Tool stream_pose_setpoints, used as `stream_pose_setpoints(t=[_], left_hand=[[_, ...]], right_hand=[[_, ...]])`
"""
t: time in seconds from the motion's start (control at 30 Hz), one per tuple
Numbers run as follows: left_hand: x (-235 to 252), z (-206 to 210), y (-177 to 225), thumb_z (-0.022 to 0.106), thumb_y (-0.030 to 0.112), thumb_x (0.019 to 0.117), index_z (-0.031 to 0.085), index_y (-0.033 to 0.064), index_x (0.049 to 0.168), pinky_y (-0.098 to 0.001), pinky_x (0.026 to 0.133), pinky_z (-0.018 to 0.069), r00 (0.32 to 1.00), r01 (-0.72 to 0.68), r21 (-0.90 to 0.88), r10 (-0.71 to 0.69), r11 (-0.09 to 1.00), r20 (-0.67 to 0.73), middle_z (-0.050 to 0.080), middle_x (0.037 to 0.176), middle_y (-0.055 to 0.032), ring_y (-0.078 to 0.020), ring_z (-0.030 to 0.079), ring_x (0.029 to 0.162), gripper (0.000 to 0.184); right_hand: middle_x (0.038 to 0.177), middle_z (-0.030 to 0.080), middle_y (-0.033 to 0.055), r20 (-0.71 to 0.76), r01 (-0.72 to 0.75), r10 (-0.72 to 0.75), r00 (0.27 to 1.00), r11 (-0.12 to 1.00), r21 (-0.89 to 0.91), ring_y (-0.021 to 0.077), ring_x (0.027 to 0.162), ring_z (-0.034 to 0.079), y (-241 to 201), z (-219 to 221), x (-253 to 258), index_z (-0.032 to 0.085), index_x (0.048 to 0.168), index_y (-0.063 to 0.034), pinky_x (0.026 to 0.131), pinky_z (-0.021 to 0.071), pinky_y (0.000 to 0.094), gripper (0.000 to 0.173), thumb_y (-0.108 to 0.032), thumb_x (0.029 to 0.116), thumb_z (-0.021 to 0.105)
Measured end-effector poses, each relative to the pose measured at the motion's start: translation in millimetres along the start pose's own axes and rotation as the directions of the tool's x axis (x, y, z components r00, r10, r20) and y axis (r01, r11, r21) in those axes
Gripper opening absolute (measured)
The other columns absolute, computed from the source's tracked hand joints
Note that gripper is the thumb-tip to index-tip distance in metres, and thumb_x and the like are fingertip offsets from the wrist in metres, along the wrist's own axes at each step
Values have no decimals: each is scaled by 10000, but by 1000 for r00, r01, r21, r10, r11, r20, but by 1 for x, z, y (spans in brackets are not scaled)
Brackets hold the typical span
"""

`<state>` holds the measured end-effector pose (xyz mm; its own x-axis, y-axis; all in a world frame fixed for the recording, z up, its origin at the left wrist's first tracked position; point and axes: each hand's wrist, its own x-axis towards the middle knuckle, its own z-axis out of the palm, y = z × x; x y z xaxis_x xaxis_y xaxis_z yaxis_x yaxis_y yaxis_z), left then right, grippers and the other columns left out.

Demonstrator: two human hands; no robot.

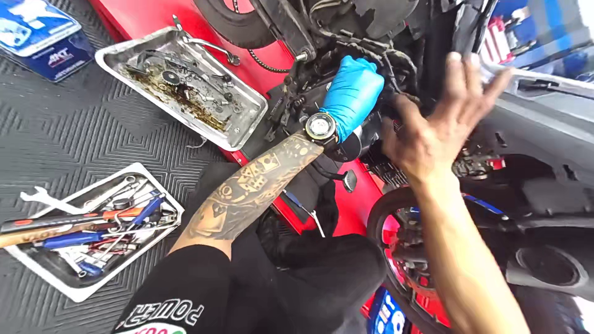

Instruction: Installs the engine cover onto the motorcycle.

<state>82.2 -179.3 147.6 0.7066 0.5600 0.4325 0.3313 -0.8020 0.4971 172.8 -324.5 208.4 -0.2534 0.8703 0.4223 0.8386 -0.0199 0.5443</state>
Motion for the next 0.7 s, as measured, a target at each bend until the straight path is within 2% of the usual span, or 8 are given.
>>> stream_pose_setpoints(t=[0.07, 0.17, 0.27, 0.43, 0.57, 0.6, 0.67, 0.7], left_hand=[[-2, -5, 0, 511, 20, 985, 762, 72, 1122, -519, 1041, 404, 1000, -1, 3, 1, 1000, 13, 700, 1231, -155, -314, 620, 1209, 291], [-4, -6, -3, 505, 14, 988, 758, 50, 1097, -508, 1031, 409, 1000, -12, -31, 12, 999, 0, 705, 1226, -145, -306, 622, 1201, 278], [-5, -5, -4, 531, 13, 972, 762, 45, 1054, -493, 1028, 416, 1000, -2, -44, 1, 999, -23, 719, 1193, -122, -289, 632, 1182, 246], [-4, -5, -2, 527, 39, 982, 757, 60, 1087, -487, 1039, 404, 1000, 27, -34, -28, 999, -10, 717, 1202, -109, -274, 624, 1198, 254], [-4, -7, -2, 521, 46, 987, 752, 70, 1114, -482, 1040, 388, 999, 16, -5, -15, 1000, 31, 701, 1242, -97, -262, 603, 1223, 265], [-2, -2, -3, 532, 53, 984, 758, 77, 1095, -486, 1031, 393, 1000, 4, -2, -4, 1000, -1, 703, 1230, -95, -263, 606, 1212, 253], [14, 42, -13, 572, 113, 942, 771, 120, 947, -503, 931, 435, 966, -27, 38, 35, 999, -256, 729, 1108, -79, -266, 645, 1089, 200], [23, 61, -17, 583, 151, 937, 769, 146, 916, -509, 915, 446, 943, -19, 60, 38, 998, -329, 729, 1085, -63, -261, 649, 1067, 188]], right_hand=[[1542, 427, 314, 9, 94, -94, 996, 995, -30, 542, 1473, 316, 8, 24, 18, 688, 1092, -58, 1159, 142, 788, 257, -270, 999, 576], [1540, 430, 315, -14, 127, -128, 992, 990, -66, 530, 1471, 329, 6, 35, 32, 651, 1032, -1, 1150, 151, 792, 295, -284, 986, 583], [1552, 400, 326, 35, 121, -119, 992, 990, -67, 540, 1482, 299, 4, 35, 38, 619, 1052, 24, 1150, 131, 796, 322, -285, 966, 590], [1586, 364, 312, 65, 130, -126, 990, 989, -68, 524, 1490, 296, 6, 39, 37, 617, 1165, 11, 1163, 134, 779, 287, -222, 1010, 553], [1616, 343, 279, 97, 100, -94, 991, 993, -66, 505, 1512, 266, 6, 45, 43, 669, 1099, -5, 1157, 100, 795, 232, -172, 1008, 535], [1614, 352, 274, 103, 95, -89, 991, 994, -56, 502, 1515, 263, 9, 48, 45, 680, 1080, -14, 1156, 86, 800, 235, -180, 1008, 530], [1608, 385, 245, 80, 92, -90, 993, 996, -16, 478, 1521, 274, 13, 53, 45, 696, 1068, -42, 1163, 79, 792, 290, -274, 1019, 529], [1608, 388, 238, 72, 94, -93, 993, 996, -3, 471, 1521, 275, 15, 55, 44, 687, 1073, -48, 1160, 85, 790, 310, -311, 1022, 531]])
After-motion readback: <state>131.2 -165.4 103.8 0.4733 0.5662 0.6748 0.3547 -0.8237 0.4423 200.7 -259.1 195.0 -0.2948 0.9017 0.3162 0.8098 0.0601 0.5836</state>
